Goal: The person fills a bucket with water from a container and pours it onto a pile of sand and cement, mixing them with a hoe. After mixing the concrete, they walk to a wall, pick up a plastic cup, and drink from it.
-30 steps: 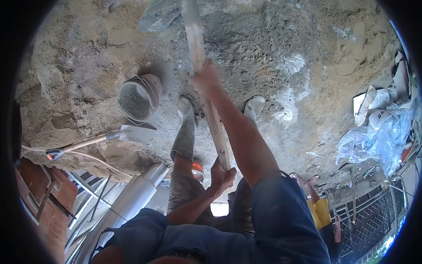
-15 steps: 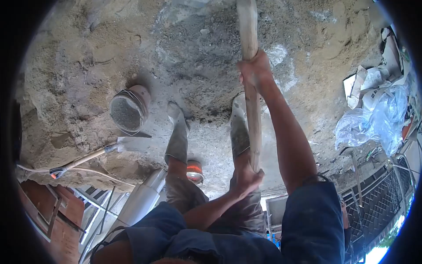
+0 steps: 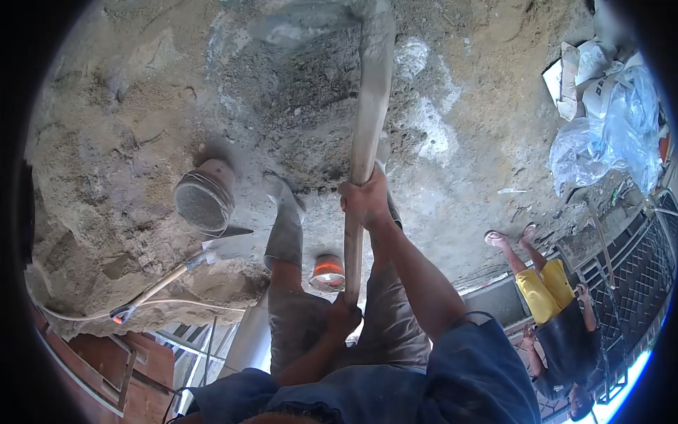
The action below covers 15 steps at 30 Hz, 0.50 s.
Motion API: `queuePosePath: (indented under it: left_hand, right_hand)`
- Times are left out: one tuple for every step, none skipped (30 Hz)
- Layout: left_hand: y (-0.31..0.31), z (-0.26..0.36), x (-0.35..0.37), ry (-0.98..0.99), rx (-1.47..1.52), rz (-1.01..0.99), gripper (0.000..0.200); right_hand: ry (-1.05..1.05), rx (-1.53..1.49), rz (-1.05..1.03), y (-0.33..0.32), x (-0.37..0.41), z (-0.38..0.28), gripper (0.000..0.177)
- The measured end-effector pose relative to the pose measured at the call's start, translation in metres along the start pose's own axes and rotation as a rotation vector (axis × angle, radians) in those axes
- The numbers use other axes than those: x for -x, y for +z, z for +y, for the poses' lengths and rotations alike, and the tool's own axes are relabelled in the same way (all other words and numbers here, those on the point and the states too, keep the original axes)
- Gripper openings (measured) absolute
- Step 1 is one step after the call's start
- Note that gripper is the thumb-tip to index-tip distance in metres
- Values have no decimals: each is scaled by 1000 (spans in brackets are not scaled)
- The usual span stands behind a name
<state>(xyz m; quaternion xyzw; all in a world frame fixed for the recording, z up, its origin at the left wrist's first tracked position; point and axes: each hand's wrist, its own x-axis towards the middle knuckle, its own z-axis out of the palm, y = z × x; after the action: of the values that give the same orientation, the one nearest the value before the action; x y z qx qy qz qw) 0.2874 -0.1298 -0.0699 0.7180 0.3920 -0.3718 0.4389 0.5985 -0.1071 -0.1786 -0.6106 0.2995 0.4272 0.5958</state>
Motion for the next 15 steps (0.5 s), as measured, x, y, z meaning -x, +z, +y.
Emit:
queuePosePath:
  left_hand:
    - [-16,22,-50,-15,-55,77,33]
    - [-33,42,-102,71,-134,154,32]
    - [-52,63,-149,64,-162,179,31]
    - [-70,81,-183,97,-180,200,32]
    - [-88,101,-193,134,-194,223,32]
    - [-94,107,-184,96,-241,200,33]
    - [-97,108,-167,53,-294,170,33]
    - [-89,95,-140,-3,-308,133,33]
    - [-75,72,-108,-51,-321,94,33]
    - [-60,47,-72,-26,-301,93,34]
    - [-51,34,-37,-111,-268,37,40]
    - [-49,20,-6,-215,-282,-106,42]
    - [-45,7,20,53,-531,-153,43]
    - [-44,-5,26,103,-515,-126,39]
    - [-49,-7,30,139,-492,-105,35]
  right_hand:
    - [-83,43,21,-2,-36,-20,33]
    - [-89,38,67,-2,-77,-39,16]
    - [-140,71,39,-5,-123,-56,3]
    - [-122,22,67,-1,-152,-79,8]
    - [-121,14,63,-3,-164,-79,8]
    - [-60,-21,72,-4,-173,-78,9]
    - [11,-59,84,-7,-172,-71,10]
    - [59,-49,101,-8,-154,-48,10]
    - [102,-38,124,-9,-124,-15,10]
    - [72,-42,112,-10,-93,16,10]
    - [75,-63,50,-10,-58,38,6]
    - [73,-95,43,-10,-21,46,11]
    - [80,-169,40,-9,6,54,16]
    - [57,-231,42,-11,22,49,15]
    - [47,-287,43,-14,35,43,15]
